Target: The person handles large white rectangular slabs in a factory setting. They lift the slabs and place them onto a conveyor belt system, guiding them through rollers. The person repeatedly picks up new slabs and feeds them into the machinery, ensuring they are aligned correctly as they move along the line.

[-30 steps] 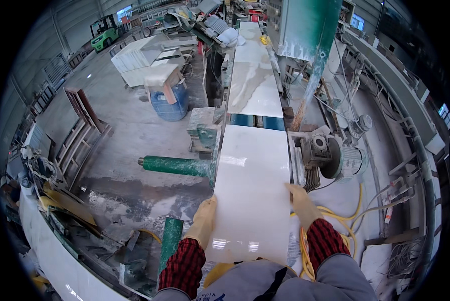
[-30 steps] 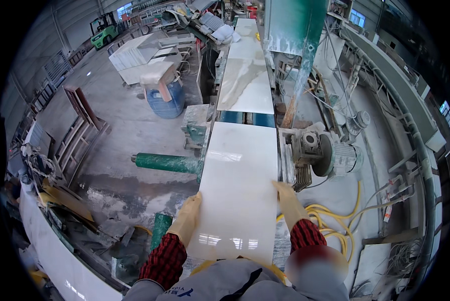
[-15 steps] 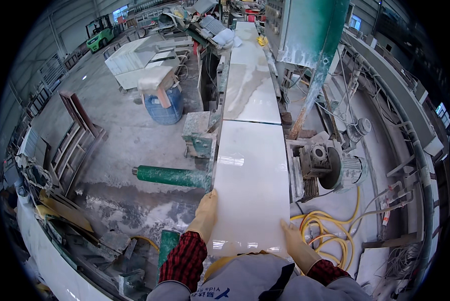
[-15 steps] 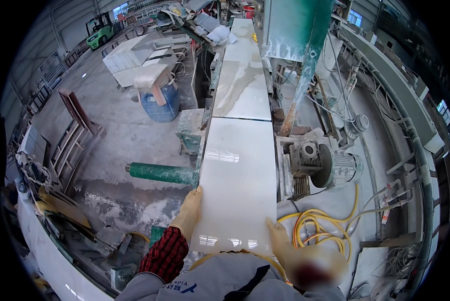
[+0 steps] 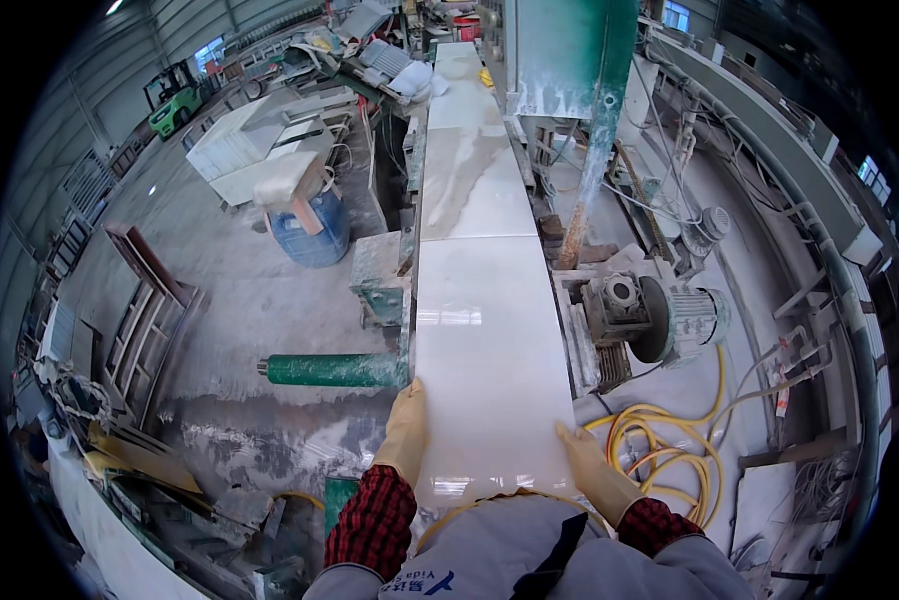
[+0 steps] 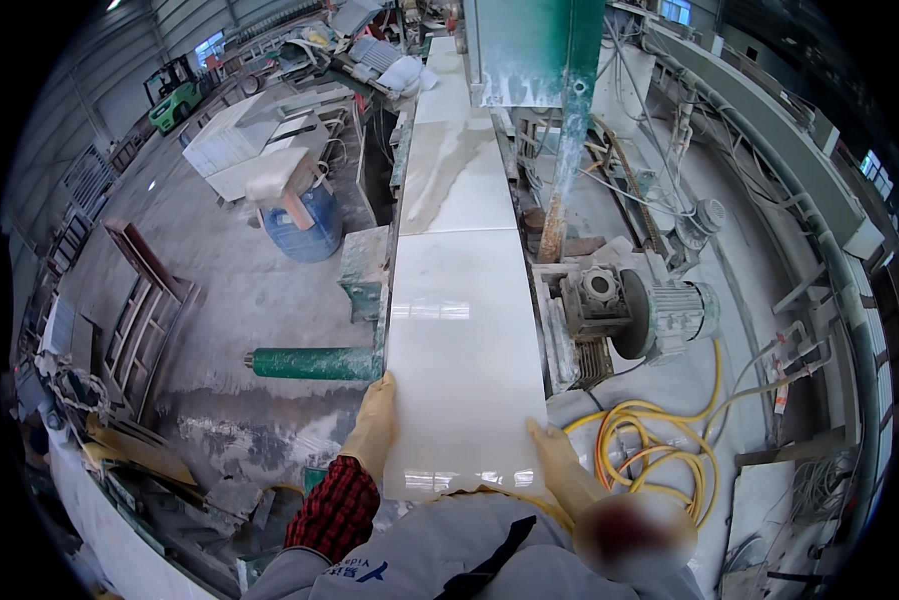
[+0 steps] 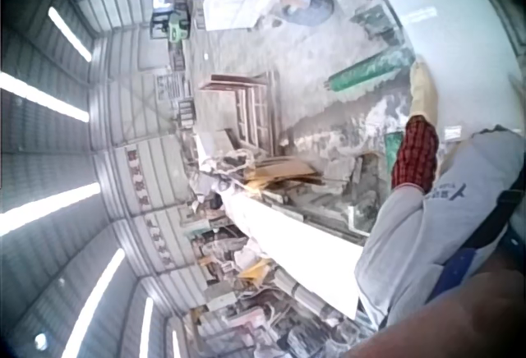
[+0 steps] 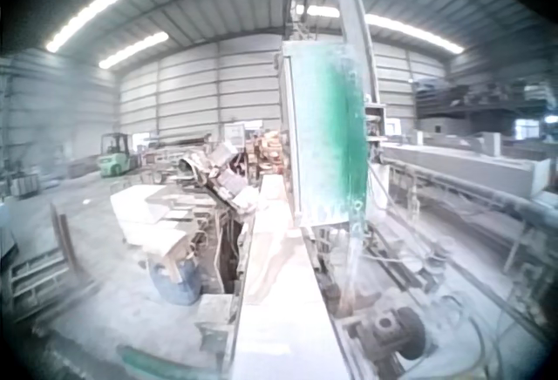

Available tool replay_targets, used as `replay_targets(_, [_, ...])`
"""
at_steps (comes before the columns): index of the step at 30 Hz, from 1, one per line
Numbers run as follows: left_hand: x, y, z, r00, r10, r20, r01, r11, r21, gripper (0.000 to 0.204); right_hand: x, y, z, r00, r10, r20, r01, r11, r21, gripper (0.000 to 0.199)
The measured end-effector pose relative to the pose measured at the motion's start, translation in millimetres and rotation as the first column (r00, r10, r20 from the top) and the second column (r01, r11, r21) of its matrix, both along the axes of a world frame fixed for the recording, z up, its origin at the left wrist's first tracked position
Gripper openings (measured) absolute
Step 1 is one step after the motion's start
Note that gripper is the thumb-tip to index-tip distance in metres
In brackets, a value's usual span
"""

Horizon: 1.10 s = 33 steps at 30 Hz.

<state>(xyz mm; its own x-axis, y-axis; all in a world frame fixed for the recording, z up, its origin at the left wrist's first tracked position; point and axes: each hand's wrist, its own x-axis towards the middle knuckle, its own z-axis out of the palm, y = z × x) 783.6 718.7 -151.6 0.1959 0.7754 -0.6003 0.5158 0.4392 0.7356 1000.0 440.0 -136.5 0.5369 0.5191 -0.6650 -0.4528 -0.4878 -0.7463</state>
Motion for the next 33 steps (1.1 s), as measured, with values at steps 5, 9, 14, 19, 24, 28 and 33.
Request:
replay_targets(5, [9.9, 3.1, 4.5, 0.995, -0.059, 0.077, 0.058, 0.998, 0.024, 0.068, 10.9, -1.3, -18.5, 1.000, -0.017, -0.008, 0.017, 1.000, 0.026, 0.058])
replay_targets(9, [-11.9, 19.3, -53.0, 0.958, -0.002, 0.287, -0.003, 1.000, 0.017, 0.060, 11.6, 10.8, -14.2, 1.000, 0.024, 0.004, -0.024, 1.000, -0.006, 0.063])
replay_targets(14, [-10.4, -11.1, 11.2, 0.852, 0.175, 0.493, -0.022, 0.953, -0.301, 0.052, 19.2, 9.4, -14.1, 0.997, 0.033, 0.075, -0.028, 0.997, -0.071, 0.069])
replay_targets(19, [-80.2, -57.9, -39.6, 0.824, 0.214, 0.524, 0.020, 0.914, -0.405, 0.050, 29.9, -34.2, -59.5, 0.989, 0.117, -0.087, -0.115, 0.993, 0.022, 0.072])
replay_targets(24, [-98.2, -115.8, 12.1, 0.782, 0.372, 0.500, -0.030, 0.824, -0.566, 0.049, 10.4, -41.9, 7.4, 0.963, 0.177, -0.202, -0.172, 0.984, 0.044, 0.066])
replay_targets(28, [-103.7, -121.3, 0.0, 0.829, 0.310, 0.465, -0.056, 0.874, -0.482, 0.059, 7.6, -33.2, -18.2, 0.990, 0.132, -0.042, -0.136, 0.983, -0.123, 0.067])
replay_targets(33, [-96.2, -123.1, 7.4, 0.803, 0.355, 0.479, -0.104, 0.875, -0.473, 0.052, -1.1, -23.5, 4.0, 0.995, 0.087, 0.039, -0.082, 0.989, -0.126, 0.065])
